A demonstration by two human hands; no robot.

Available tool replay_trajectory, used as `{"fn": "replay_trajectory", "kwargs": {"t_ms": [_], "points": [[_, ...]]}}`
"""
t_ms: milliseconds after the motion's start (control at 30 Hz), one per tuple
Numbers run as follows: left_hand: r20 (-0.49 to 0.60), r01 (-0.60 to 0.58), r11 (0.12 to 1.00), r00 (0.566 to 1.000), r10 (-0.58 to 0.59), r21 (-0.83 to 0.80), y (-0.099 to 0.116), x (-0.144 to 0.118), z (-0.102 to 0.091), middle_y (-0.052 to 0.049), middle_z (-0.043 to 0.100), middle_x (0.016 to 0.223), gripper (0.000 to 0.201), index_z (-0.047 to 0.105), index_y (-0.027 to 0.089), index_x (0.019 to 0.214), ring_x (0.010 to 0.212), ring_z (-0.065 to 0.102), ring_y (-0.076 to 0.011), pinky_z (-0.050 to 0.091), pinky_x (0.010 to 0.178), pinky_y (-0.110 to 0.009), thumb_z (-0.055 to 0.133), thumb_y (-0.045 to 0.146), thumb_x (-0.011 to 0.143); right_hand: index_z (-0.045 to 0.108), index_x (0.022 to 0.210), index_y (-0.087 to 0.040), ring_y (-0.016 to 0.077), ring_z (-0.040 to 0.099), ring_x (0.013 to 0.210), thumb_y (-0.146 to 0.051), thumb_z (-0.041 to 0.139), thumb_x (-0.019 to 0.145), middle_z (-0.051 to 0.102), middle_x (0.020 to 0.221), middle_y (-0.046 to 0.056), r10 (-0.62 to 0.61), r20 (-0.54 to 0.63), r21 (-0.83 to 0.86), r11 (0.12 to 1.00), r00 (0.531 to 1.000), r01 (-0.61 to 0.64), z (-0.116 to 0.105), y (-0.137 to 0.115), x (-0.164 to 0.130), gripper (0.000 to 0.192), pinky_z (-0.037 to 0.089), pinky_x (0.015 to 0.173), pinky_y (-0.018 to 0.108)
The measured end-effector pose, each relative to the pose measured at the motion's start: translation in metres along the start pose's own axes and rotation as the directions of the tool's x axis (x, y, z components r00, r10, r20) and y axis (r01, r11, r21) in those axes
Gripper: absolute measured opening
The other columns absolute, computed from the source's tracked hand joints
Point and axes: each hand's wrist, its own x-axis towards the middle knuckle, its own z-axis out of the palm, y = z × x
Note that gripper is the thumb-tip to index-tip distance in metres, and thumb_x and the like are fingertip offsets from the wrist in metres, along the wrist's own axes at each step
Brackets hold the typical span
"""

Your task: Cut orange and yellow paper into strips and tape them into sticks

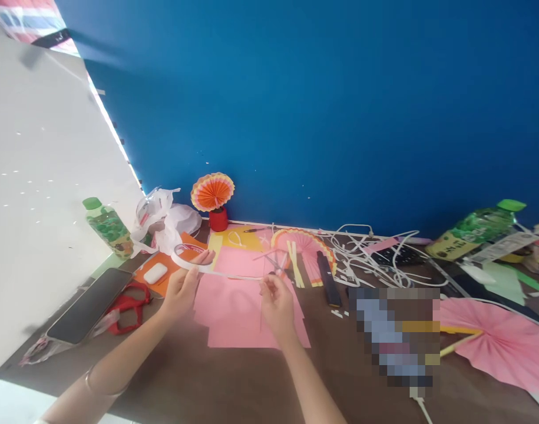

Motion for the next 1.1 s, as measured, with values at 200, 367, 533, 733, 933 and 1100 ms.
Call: {"fn": "replay_trajectory", "kwargs": {"t_ms": [200,367,533,733,933,1100], "points": [[-0.103,0.051,0.973,0.992,-0.075,-0.225,-0.002,0.017,0.009,-0.011,0.054,0.121,0.037,0.061,0.016,0.105,0.118,0.045,-0.0235,0.036,0.099,-0.037,0.045,0.041,0.084,0.051,0.073,-0.019,0.0136,0.051,0.060,-0.036,0.052,0.078,0.052,0.067,0.000,-0.015,-0.011,-0.026,1.000,1.000,0.015,0.001,-0.005,0.000,0.017,0.044,0.059,0.026],[-0.039,0.207,0.839,0.964,-0.262,-0.503,-0.016,0.042,0.017,-0.013,0.053,0.122,0.029,0.060,0.014,0.100,0.112,0.051,-0.0247,0.038,0.097,-0.037,0.057,0.032,0.077,0.053,0.075,-0.019,0.0172,0.054,0.073,-0.035,0.054,0.076,0.056,0.074,0.003,0.011,-0.014,0.015,1.000,1.000,-0.011,-0.005,0.003,-0.001,0.017,0.045,0.071,0.030],[-0.055,0.293,0.744,0.913,-0.403,-0.600,-0.032,0.058,0.015,-0.009,0.067,0.084,0.019,0.060,0.011,0.091,0.087,0.064,-0.0189,0.044,0.089,-0.035,0.058,0.023,0.076,0.054,0.068,-0.018,0.0169,0.055,0.069,-0.037,0.062,0.069,0.057,0.070,0.003,0.064,0.072,0.112,0.991,0.995,-0.072,-0.002,0.003,-0.003,0.020,0.047,0.068,0.030],[-0.046,0.280,0.769,0.927,-0.372,-0.575,-0.043,0.066,0.018,-0.007,0.066,0.078,0.015,0.060,0.011,0.086,0.079,0.065,-0.0154,0.042,0.091,-0.035,0.056,0.024,0.080,0.058,0.077,-0.019,0.0118,0.051,0.050,-0.037,0.066,0.064,0.048,0.053,-0.005,0.193,0.152,0.255,0.940,0.969,-0.227,0.003,0.003,-0.003,0.024,0.045,0.051,0.025],[-0.038,0.263,0.870,0.951,-0.306,-0.418,-0.037,0.076,0.026,-0.013,0.068,0.090,0.021,0.062,0.011,0.083,0.089,0.063,-0.0201,0.041,0.091,-0.038,0.058,0.031,0.078,0.063,0.070,-0.016,0.0126,0.051,0.051,-0.038,0.065,0.061,0.057,0.061,0.001,0.266,0.254,0.151,0.939,0.930,-0.310,0.001,0.008,0.000,0.024,0.044,0.052,0.027],[-0.055,0.218,0.945,0.970,-0.238,-0.243,-0.021,0.092,0.051,-0.011,0.069,0.083,0.023,0.062,0.012,0.077,0.087,0.064,-0.0211,0.046,0.083,-0.036,0.057,0.034,0.077,0.061,0.069,-0.017,0.0138,0.050,0.055,-0.043,0.062,0.065,0.055,0.062,0.001,0.228,0.162,0.186,0.949,0.960,-0.256,0.003,0.005,0.001,0.026,0.043,0.051,0.026]]}}
